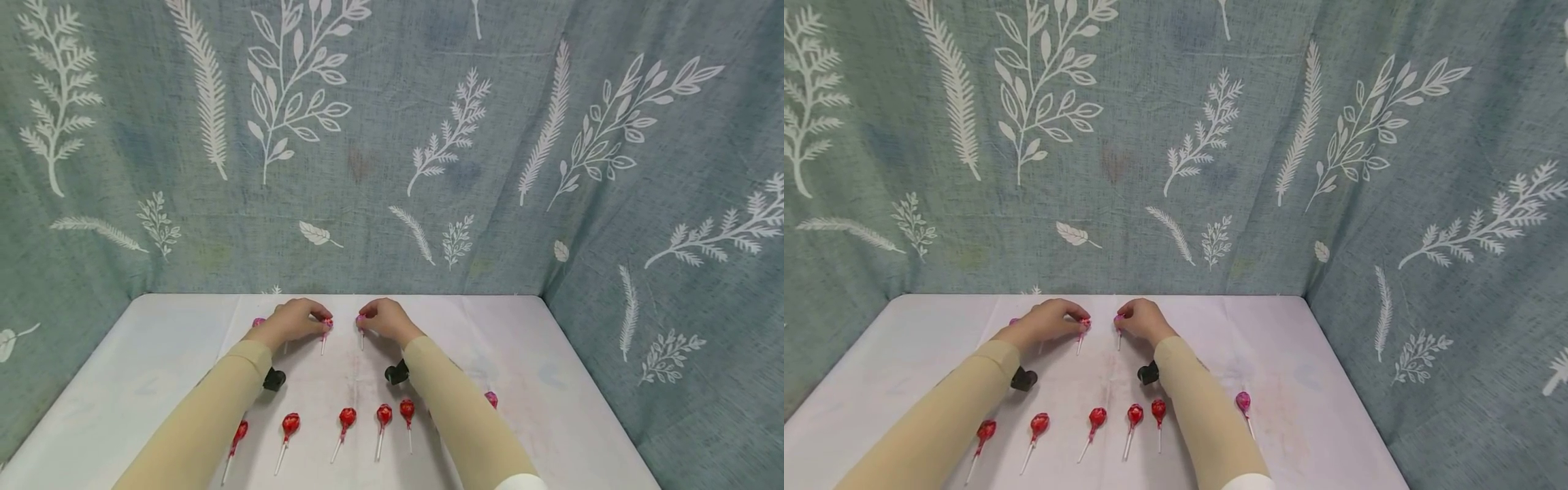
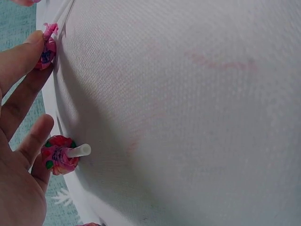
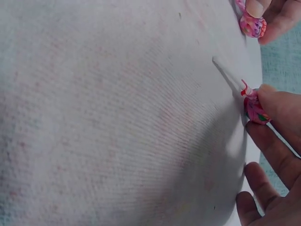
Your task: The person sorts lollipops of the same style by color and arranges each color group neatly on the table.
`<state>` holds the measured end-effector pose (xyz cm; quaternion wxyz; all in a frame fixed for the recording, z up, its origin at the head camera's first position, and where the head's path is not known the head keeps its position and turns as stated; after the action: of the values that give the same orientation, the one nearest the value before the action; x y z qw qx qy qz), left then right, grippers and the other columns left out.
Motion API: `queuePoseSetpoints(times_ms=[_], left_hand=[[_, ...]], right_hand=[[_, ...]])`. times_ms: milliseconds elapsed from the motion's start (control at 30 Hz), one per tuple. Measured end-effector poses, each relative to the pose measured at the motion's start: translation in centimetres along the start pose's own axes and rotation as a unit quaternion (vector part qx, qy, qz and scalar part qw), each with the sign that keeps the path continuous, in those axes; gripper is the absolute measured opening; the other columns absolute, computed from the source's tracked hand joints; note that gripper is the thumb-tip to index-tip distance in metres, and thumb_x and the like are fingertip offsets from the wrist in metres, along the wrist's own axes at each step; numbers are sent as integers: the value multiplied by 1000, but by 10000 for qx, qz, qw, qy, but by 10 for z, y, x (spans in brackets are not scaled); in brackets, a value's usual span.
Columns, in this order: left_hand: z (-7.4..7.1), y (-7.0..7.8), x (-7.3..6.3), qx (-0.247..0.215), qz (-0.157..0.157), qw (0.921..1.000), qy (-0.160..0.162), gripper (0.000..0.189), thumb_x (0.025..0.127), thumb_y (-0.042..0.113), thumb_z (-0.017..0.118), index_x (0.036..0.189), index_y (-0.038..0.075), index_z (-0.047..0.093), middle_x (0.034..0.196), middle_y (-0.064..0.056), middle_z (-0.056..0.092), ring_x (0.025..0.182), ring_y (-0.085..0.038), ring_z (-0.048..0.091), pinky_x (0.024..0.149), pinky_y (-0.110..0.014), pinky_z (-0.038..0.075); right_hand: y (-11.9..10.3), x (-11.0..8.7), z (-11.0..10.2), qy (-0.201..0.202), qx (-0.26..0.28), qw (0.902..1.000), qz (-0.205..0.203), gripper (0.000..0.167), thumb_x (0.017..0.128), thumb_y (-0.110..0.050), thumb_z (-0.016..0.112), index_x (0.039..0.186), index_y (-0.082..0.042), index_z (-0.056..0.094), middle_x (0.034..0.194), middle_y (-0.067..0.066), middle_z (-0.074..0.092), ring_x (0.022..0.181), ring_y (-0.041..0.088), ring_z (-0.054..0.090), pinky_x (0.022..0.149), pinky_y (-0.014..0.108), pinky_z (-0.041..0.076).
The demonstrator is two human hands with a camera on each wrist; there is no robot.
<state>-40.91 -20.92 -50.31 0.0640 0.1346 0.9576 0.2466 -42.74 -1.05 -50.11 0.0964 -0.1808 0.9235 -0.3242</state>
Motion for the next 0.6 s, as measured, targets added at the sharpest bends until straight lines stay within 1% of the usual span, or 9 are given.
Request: queuePoseSetpoints(times_ms=[67, 300, 467, 600], left_hand=[[0, 1, 0, 9, 8, 10000, 8, 28, 87, 35, 77, 112, 23, 76, 109, 7, 71, 113, -26, 60, 99, -69, 29], [0, 1, 0, -19, 9, 10000, -57, 29, 87, 36, 76, 113, 22, 75, 111, 6, 70, 116, -28, 59, 99, -70, 28], [0, 1, -1, -58, -59, 9999, -59, 27, 88, 34, 76, 113, 23, 76, 112, 5, 70, 117, -29, 58, 99, -68, 28], [-1, 3, -3, -23, -68, 9999, -90, 28, 89, 34, 75, 114, 21, 75, 113, 4, 70, 117, -30, 58, 99, -69, 29]], right_hand=[[-1, -2, 0, 11, -23, 10000, 9, 25, 92, -30, 73, 112, -15, 75, 98, -6, 68, 88, 10, 60, 80, 29, 50], [-2, -2, 2, -50, -36, 9999, 93, 25, 92, -30, 73, 112, -15, 74, 98, -5, 68, 78, 10, 60, 71, 28, 51], [-1, 2, 4, -16, -177, 9998, 52, 26, 91, -32, 73, 112, -16, 74, 98, -5, 68, 80, 9, 60, 72, 27, 51], [0, 3, 6, -82, -157, 9998, 51, 32, 92, -33, 73, 118, -15, 72, 100, -3, 68, 82, 10, 61, 73, 28, 51]])
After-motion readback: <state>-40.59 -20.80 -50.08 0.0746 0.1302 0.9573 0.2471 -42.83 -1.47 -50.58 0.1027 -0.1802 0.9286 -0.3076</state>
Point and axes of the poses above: each hand's wrist, its own x-axis towards the middle knuckle, its own z-axis out of the palm, y = z × x, the point moved 7 cm from there along x, towards the middle knuckle
